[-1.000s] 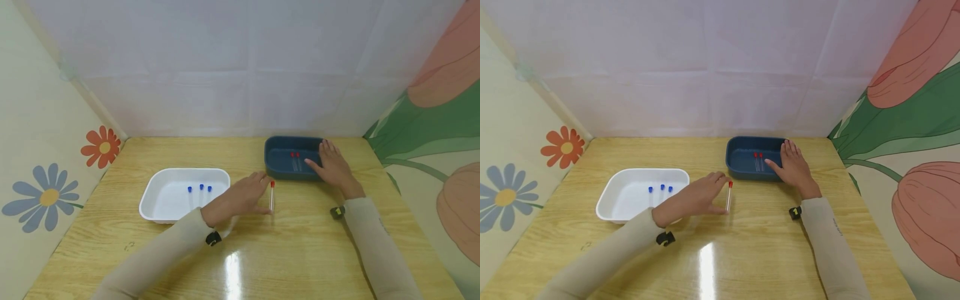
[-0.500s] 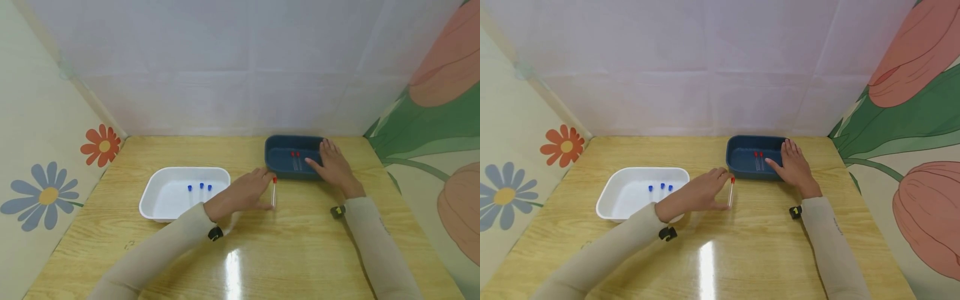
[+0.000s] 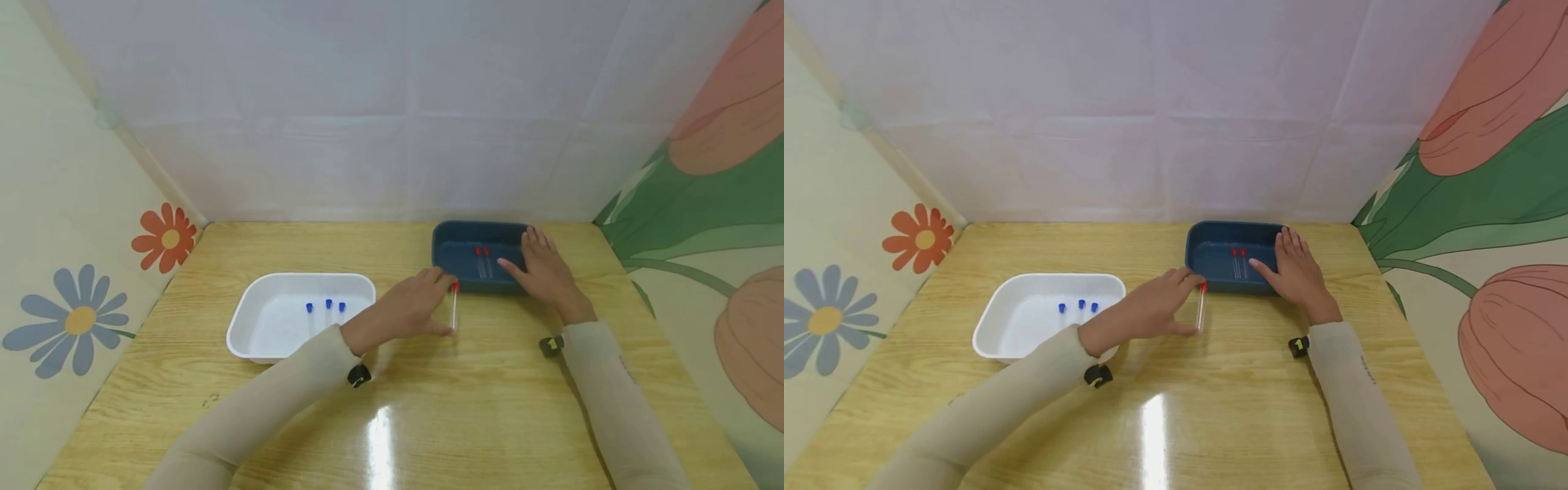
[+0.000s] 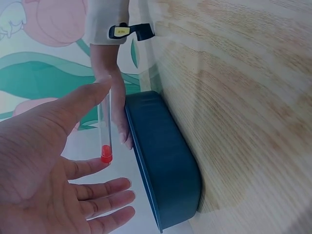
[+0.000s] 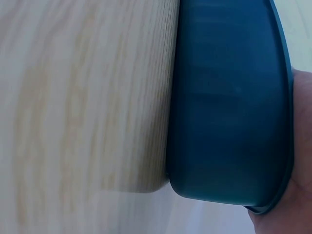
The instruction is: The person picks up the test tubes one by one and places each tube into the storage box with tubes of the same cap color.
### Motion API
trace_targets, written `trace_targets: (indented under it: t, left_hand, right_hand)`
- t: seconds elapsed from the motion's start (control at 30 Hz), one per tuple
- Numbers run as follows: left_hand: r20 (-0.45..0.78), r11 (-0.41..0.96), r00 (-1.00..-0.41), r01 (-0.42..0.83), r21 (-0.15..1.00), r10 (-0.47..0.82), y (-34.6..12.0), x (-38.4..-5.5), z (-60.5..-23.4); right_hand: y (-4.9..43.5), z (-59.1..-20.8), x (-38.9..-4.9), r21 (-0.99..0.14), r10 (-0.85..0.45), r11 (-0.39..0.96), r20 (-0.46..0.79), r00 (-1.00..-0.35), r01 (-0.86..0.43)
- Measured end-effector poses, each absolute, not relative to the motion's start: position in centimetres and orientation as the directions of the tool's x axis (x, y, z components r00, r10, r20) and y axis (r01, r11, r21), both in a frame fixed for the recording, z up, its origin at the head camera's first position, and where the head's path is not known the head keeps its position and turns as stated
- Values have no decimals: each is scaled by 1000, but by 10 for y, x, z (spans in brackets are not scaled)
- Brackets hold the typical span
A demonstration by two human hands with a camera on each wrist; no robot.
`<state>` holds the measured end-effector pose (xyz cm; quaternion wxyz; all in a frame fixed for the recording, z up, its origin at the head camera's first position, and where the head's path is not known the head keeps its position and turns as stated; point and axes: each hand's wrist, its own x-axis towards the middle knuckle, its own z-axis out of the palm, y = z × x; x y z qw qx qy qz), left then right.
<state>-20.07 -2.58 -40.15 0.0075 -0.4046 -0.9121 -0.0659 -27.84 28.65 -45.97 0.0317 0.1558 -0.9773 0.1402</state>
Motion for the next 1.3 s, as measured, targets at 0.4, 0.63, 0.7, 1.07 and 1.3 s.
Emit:
trace_targets:
  t: [0.4, 0.63, 0.7, 1.07, 1.3]
  left_hand:
    - [81, 652, -657, 754, 78, 750, -22, -209, -401]
    - [101, 647, -649, 760, 57, 754, -18, -218, -402]
    - [100, 648, -650, 760, 52, 754, -17, -219, -401]
    - [91, 661, -660, 750, 28, 746, -16, -225, -390]
    - [71, 676, -677, 736, 39, 732, -14, -233, -389]
  right_hand:
    - [286, -459, -277, -269, -287, 916, 85, -954, -299]
    - [288, -461, -279, -264, -283, 917, 92, -955, -298]
    - [288, -461, -279, -266, -284, 917, 94, -954, -299]
    - [286, -460, -280, -269, -294, 912, 102, -950, -311]
    - [287, -461, -280, -273, -295, 911, 94, -951, -310]
